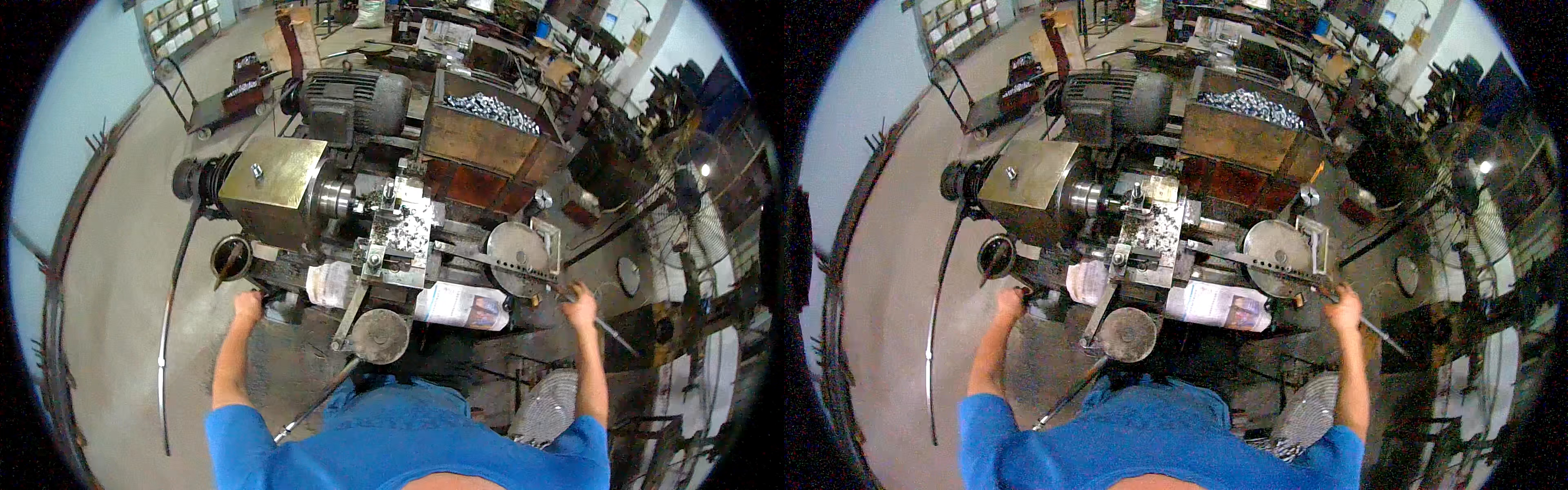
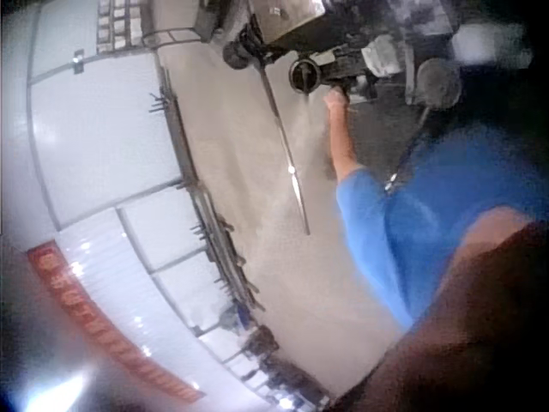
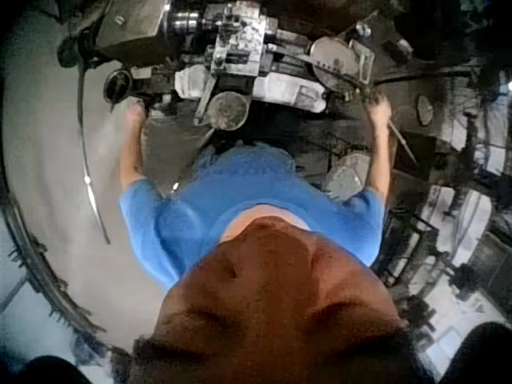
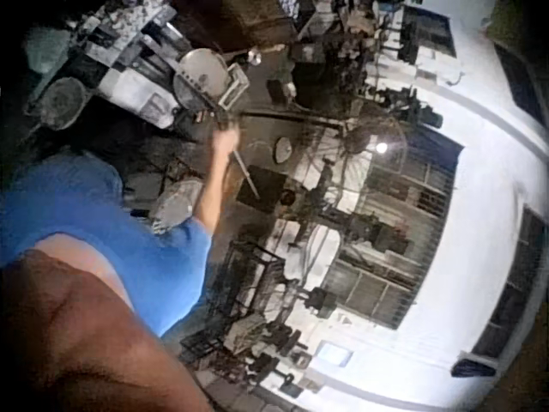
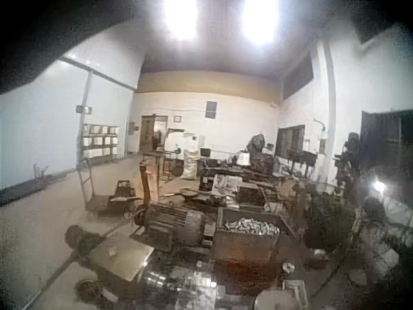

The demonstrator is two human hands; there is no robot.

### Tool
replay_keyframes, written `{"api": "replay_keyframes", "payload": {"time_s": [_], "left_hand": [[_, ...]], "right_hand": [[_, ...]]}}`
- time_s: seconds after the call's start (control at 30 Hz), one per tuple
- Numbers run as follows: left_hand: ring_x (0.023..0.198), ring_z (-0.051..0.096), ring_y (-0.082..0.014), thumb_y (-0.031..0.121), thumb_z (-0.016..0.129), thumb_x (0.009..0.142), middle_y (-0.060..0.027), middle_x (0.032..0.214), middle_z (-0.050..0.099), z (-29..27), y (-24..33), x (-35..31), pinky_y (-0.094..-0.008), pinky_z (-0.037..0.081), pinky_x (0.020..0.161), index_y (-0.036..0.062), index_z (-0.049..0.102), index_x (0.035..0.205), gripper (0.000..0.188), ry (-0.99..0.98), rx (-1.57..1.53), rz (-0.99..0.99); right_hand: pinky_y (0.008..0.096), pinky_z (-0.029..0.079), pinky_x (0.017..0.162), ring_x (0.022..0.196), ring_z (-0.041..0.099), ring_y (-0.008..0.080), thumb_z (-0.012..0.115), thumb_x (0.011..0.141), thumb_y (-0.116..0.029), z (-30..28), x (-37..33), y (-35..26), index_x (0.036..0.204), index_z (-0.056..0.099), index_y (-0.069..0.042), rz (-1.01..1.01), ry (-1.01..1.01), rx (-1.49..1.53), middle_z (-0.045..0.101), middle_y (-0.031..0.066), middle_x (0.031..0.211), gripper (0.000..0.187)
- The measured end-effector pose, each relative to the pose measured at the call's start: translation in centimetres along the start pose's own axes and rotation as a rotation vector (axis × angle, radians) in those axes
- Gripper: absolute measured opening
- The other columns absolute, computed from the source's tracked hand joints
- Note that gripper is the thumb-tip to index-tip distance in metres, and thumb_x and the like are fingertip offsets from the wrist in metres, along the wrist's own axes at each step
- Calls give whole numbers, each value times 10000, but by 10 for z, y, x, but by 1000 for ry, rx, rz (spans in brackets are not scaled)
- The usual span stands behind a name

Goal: The person operates a lathe machine by pulling levers to engage the spindle and tool, processing a small metal part, and then picking up a finished component and placing it in a container.

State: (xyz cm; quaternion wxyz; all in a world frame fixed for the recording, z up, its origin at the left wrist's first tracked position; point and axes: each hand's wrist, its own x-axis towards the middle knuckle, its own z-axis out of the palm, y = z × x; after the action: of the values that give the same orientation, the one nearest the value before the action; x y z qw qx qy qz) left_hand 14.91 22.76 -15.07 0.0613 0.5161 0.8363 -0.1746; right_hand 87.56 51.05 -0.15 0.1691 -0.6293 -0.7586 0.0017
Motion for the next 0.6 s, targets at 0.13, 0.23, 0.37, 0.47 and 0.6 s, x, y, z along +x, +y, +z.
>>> {"api": "replay_keyframes", "payload": {"time_s": [0.13,0.23,0.37,0.47,0.6], "left_hand": [[853,601,-305,293,639,712,-138,910,630,27,-3,-18,-409,486,716,147,569,1081,403,-4,-398,-309],[895,593,-308,309,612,729,-152,891,635,78,-19,-40,-399,474,756,142,593,1071,381,-78,-698,-438],[551,642,-227,161,636,729,-166,701,639,93,-8,-106,-334,512,544,7,579,1067,375,-361,-846,-392],[538,642,-225,136,644,731,-166,708,639,107,-4,-127,-322,513,497,-55,560,1061,391,-517,-954,-402],[551,642,-220,142,643,735,-154,701,635,116,-1,-121,-331,521,492,-52,577,1031,361,-485,-1027,-397]], "right_hand": [[455,408,893,1070,502,314,666,580,-187,11,-24,110,1140,512,-68,417,-276,-512,528,123,1157,593],[447,408,889,1054,508,309,672,593,-214,43,-43,137,1124,519,-51,432,-181,-542,535,128,1141,576],[423,475,685,739,585,341,596,606,-170,17,-110,61,849,541,-20,412,-102,-332,606,171,790,290],[445,472,570,654,605,347,648,555,-215,21,-167,19,840,551,-41,473,-51,-339,604,189,696,348],[477,462,617,675,584,405,627,529,-258,12,-191,-44,873,526,-24,626,-171,-238,597,217,700,428]]}}
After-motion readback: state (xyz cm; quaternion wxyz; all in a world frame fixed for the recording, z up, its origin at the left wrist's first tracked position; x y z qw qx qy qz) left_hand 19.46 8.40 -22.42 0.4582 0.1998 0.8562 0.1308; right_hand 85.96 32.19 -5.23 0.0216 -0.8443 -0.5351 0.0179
